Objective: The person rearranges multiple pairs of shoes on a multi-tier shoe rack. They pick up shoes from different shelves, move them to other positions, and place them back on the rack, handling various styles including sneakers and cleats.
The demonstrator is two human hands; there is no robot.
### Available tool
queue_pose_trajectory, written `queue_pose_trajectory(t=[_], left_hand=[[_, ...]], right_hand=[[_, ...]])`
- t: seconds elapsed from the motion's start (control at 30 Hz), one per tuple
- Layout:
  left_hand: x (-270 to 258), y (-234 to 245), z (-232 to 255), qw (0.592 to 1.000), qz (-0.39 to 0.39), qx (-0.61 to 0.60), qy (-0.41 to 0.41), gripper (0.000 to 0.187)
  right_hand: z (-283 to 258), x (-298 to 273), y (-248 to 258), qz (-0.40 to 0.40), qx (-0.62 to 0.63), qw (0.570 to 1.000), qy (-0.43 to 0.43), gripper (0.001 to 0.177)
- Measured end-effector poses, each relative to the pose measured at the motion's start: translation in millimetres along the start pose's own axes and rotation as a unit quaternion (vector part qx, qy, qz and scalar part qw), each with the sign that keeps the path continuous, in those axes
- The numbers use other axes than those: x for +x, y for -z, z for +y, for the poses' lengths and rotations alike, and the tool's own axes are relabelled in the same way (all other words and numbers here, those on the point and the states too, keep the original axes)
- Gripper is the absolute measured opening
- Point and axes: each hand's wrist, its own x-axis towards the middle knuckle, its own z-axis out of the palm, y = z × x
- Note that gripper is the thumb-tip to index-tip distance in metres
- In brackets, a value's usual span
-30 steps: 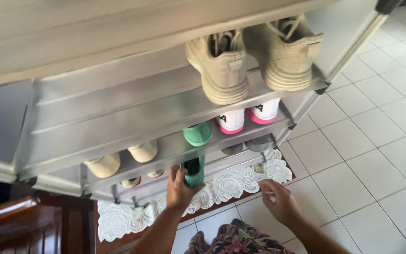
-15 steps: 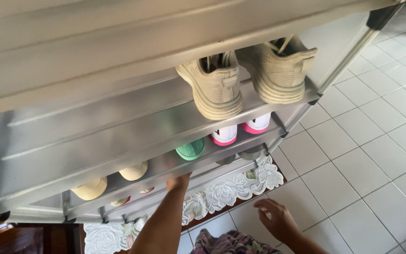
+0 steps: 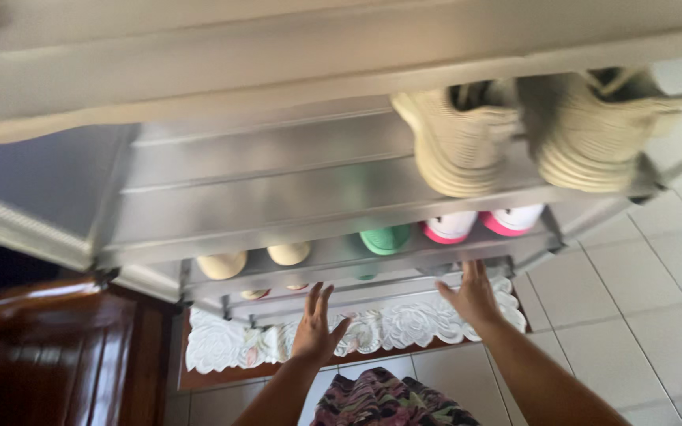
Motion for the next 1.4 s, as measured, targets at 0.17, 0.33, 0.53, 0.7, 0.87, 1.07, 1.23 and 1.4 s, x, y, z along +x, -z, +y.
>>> queue_pose_trajectory(t=[0.17,0.33,0.53,0.7,0.87,1.07,1.23,1.4], left_hand=[[-38.8,24.5,-42.8,0.998,0.053,-0.025,0.012,0.06],[-68.5,21.8,-78.7,0.992,0.031,-0.079,0.089,0.043],[-77.0,0.9,-114.5,0.988,-0.007,-0.113,0.106,0.034],[-62.1,-9.8,-117.8,0.992,-0.022,-0.091,0.081,0.033],[-43.1,2.9,-88.7,0.989,-0.037,-0.114,0.089,0.037],[-45.7,8.8,-76.4,0.987,-0.049,-0.127,0.085,0.037],[-70.7,3.6,-94.2,0.985,-0.04,-0.147,0.084,0.034],[-101.5,11.8,-119.2,0.98,-0.018,-0.148,0.13,0.034]], right_hand=[[30.7,39.8,-51.5,-0.103,-0.061,0.988,-0.094,0.046],[16.9,49.4,-38.6,-0.08,-0.046,0.995,-0.044,0.036],[-28.2,12.6,48.5,-0.138,-0.004,0.988,-0.071,0.056],[-34.8,-37.5,158.1,-0.276,0.038,0.946,-0.166,0.062],[27.6,-67.6,246.8,-0.393,0.029,0.915,-0.085,0.065],[9.5,-53.2,272.7,-0.293,0.239,0.925,-0.025,0.07],[-91.3,15.7,276.4,-0.206,0.373,0.896,0.121,0.074],[-239.7,81.0,277.2,-0.23,0.37,0.889,0.141,0.07]])
